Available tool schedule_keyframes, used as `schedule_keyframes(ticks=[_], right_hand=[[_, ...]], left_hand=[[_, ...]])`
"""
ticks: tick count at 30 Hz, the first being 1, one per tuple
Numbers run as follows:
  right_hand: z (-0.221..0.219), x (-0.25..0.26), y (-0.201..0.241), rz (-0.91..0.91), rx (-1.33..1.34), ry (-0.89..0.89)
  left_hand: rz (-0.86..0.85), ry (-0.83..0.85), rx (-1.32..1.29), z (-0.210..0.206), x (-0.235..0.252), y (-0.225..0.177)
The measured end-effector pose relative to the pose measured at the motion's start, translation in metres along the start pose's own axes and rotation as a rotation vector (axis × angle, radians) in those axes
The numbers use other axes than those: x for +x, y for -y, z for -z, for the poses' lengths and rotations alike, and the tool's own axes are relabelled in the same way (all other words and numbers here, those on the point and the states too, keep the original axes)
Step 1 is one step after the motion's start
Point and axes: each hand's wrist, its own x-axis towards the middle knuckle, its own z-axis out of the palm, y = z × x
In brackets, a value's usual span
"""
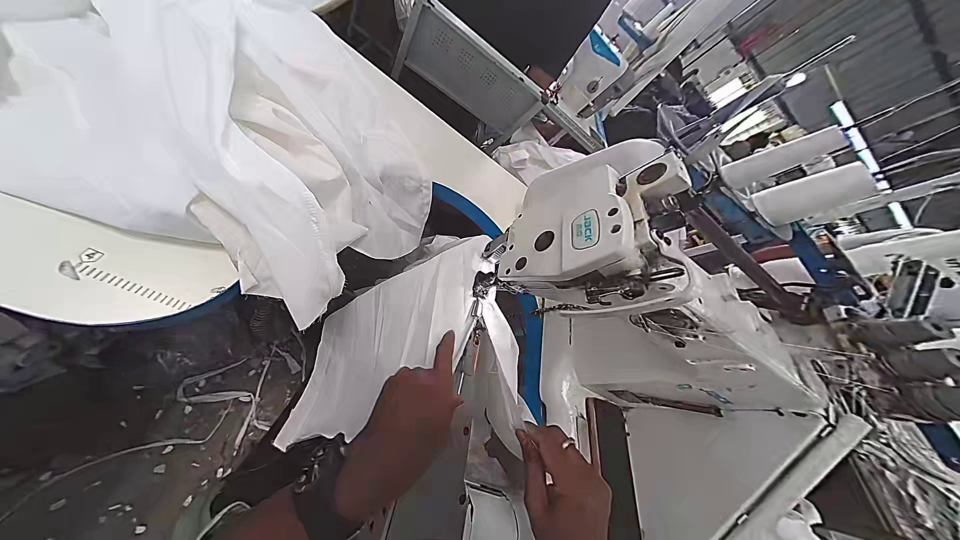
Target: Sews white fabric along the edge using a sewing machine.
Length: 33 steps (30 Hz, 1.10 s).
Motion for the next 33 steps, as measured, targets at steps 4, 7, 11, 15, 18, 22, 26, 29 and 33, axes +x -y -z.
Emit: schedule_keyframes(ticks=[4, 7, 11, 15, 18, 22, 26, 29, 33], right_hand=[[-0.018, 0.004, 0.048, 0.137, -0.026, -0.084], [-0.028, 0.013, 0.06, 0.177, -0.052, -0.153], [-0.038, 0.018, 0.056, 0.196, -0.022, -0.231], [-0.05, 0.024, 0.049, 0.145, 0.093, -0.239], [-0.062, 0.03, 0.044, 0.117, 0.132, -0.289], [-0.071, 0.034, 0.038, 0.107, 0.162, -0.327], [-0.079, 0.05, 0.03, 0.063, 0.202, -0.338], [-0.085, 0.062, 0.027, 0.015, 0.214, -0.332], [-0.085, 0.069, 0.032, -0.011, 0.129, -0.298]], left_hand=[[-0.312, -0.265, -0.173, -0.033, 0.005, 0.036], [-0.355, -0.295, -0.21, -0.032, 0.013, 0.044], [-0.348, -0.354, -0.305, -0.036, 0.008, 0.045], [-0.376, -0.556, -0.282, -0.055, 0.009, 0.048], [-0.438, -0.673, -0.275, -0.061, 0.024, 0.052], [-0.498, -0.739, -0.238, -0.056, 0.047, 0.052], [-0.488, -0.79, -0.105, -0.052, 0.065, 0.05], [-0.478, -0.804, -0.017, -0.05, 0.075, 0.047], [-0.51, -0.733, -0.031, -0.042, 0.079, 0.048]])
